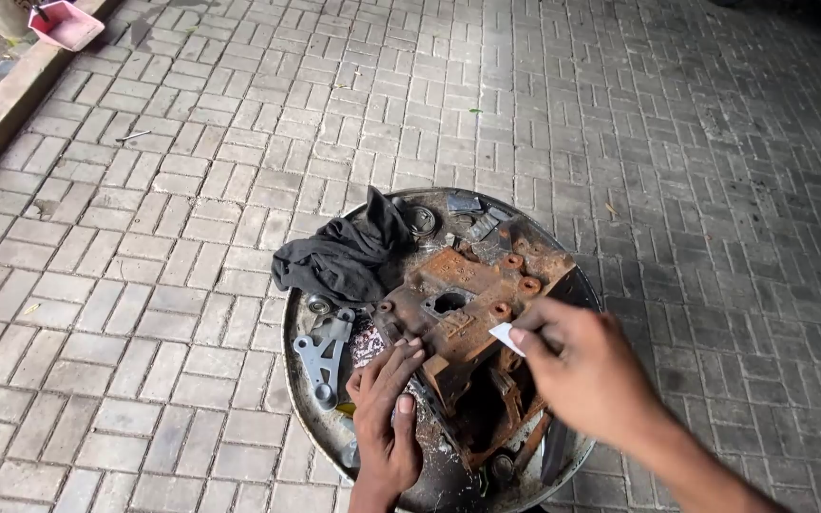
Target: The person scrapes rust and debris from a rectangular metal engine part using a metal scraper and a wire brush. The person repeatedly scrapes and brushes the surface while rotating the part to access different areas.
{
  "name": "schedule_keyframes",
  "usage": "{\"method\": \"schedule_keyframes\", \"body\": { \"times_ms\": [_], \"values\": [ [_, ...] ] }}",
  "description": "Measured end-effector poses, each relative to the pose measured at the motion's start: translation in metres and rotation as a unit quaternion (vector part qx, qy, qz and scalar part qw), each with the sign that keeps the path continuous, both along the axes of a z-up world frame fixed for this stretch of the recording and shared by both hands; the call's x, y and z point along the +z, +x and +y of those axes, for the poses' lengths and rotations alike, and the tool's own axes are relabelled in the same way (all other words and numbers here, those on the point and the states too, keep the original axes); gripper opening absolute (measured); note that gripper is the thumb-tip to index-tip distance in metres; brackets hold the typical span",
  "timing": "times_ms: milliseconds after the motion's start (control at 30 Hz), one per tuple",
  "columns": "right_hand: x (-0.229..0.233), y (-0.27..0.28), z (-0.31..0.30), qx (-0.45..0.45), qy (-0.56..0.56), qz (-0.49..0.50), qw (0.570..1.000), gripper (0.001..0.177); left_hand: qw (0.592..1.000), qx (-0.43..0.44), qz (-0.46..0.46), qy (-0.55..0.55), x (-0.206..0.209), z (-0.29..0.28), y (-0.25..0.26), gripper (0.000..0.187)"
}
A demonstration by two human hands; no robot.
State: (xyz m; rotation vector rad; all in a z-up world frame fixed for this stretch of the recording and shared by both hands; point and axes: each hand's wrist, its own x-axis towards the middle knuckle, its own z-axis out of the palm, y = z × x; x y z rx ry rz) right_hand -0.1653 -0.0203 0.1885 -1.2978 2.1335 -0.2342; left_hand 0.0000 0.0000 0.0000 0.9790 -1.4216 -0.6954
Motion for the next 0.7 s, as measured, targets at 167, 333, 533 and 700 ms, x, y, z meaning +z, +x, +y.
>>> {"method": "schedule_keyframes", "body": {
  "times_ms": [167,333,533,700],
  "values": [
    [-0.016,-0.008,0.001,-0.011,0.011,-0.059,0.998,0.015,1.000,0.030,0.001,-0.007,-0.001,0.000,-0.007,0.052],
    [-0.020,-0.007,0.002,-0.030,-0.019,-0.088,0.995,0.010,0.998,0.057,0.003,-0.022,-0.014,0.000,-0.014,0.052],
    [-0.024,-0.009,0.003,-0.033,-0.006,-0.124,0.992,0.012,0.996,0.082,-0.002,-0.040,-0.012,-0.001,-0.017,0.045],
    [-0.028,-0.002,0.012,-0.024,-0.011,-0.110,0.994,0.015,0.991,0.104,0.003,-0.084,0.005,0.001,-0.012,0.044]
  ]
}}
